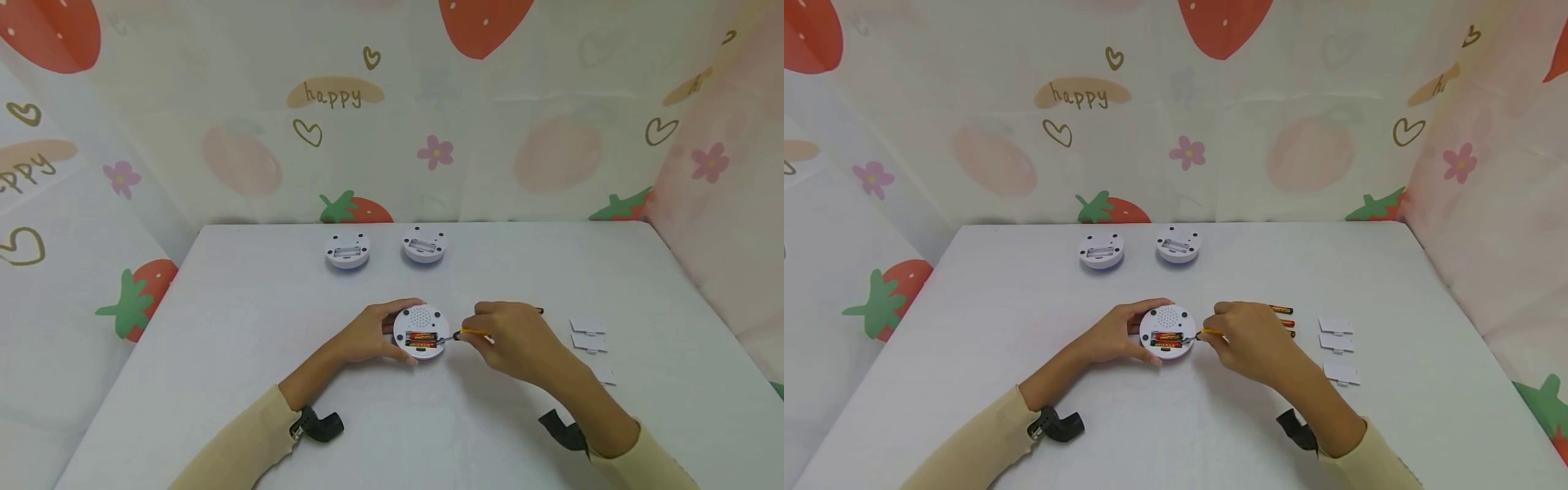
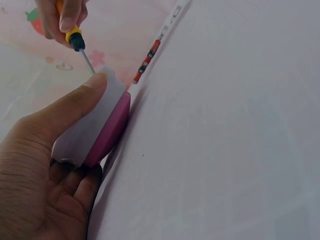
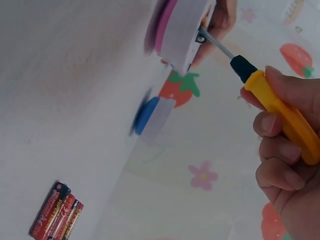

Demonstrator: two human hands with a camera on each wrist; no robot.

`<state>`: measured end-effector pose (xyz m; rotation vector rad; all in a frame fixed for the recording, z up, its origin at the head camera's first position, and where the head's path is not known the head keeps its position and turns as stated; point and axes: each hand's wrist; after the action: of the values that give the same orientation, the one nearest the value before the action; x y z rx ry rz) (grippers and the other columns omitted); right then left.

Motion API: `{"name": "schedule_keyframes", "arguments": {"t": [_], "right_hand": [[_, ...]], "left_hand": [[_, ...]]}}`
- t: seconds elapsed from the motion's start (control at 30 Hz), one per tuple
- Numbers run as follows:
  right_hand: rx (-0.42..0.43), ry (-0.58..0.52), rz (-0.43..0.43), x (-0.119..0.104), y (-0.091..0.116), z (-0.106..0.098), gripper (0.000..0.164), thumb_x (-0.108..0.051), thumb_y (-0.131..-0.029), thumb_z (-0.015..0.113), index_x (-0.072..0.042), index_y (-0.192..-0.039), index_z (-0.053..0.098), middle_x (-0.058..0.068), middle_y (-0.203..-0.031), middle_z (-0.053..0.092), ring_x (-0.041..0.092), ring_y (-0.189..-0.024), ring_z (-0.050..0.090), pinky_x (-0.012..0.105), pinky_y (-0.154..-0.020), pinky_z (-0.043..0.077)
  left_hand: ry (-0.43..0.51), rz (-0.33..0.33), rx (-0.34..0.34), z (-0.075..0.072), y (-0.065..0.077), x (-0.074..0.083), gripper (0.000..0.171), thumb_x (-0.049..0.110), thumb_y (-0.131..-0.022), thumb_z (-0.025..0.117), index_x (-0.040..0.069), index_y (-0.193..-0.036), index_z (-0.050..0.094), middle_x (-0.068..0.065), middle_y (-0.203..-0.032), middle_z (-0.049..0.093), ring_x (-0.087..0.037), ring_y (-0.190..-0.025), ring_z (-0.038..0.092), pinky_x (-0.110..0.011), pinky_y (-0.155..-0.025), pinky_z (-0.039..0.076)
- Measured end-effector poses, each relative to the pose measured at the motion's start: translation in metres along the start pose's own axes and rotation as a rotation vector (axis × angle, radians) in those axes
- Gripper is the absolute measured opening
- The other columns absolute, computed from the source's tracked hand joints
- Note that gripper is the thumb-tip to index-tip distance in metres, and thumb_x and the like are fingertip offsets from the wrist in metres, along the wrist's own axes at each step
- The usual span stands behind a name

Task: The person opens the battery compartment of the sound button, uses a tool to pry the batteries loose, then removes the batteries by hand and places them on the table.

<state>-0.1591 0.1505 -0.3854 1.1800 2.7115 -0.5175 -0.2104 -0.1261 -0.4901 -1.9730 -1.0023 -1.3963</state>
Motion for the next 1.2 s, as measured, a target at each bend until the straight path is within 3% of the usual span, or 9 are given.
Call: {"name": "schedule_keyframes", "arguments": {"t": [0.37,0.93,1.2], "right_hand": [[0.02,-0.082,0.003,0.01,0.0,0.003,0.007,-0.012,-0.085,0.083,-0.009,-0.092,0.082,-0.007,-0.073,0.066,0.001,-0.058,0.046,0.019,-0.051,0.041],[-0.038,-0.209,0.144,0.02,-0.001,0.005,0.01,-0.017,-0.09,0.078,-0.008,-0.094,0.082,-0.005,-0.081,0.075,0.008,-0.066,0.053,0.026,-0.059,0.045],[-0.042,-0.266,0.171,0.022,-0.001,0.006,0.008,-0.014,-0.09,0.078,-0.007,-0.092,0.082,-0.004,-0.083,0.076,0.011,-0.072,0.059,0.03,-0.066,0.05]], "left_hand": [[-0.01,0.003,0.003,0.0,0.001,0.001,0.1,0.014,-0.065,0.098,0.022,-0.151,0.049,0.004,-0.149,0.052,-0.012,-0.127,0.057,-0.025,-0.107,0.046],[0.003,0.025,0.0,0.0,0.0,0.001,0.098,0.012,-0.065,0.097,0.023,-0.15,0.05,0.002,-0.146,0.055,-0.013,-0.125,0.058,-0.024,-0.105,0.047],[-0.018,0.021,-0.001,0.0,0.001,0.0,0.098,0.014,-0.065,0.098,0.023,-0.15,0.049,0.004,-0.147,0.053,-0.012,-0.125,0.058,-0.025,-0.106,0.046]]}}
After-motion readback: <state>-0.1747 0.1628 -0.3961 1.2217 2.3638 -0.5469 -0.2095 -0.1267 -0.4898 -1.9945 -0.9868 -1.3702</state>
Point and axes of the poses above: each hand's wrist, its own y-axis away from the middle knuckle, its own z-axis out of the palm, x = y × z
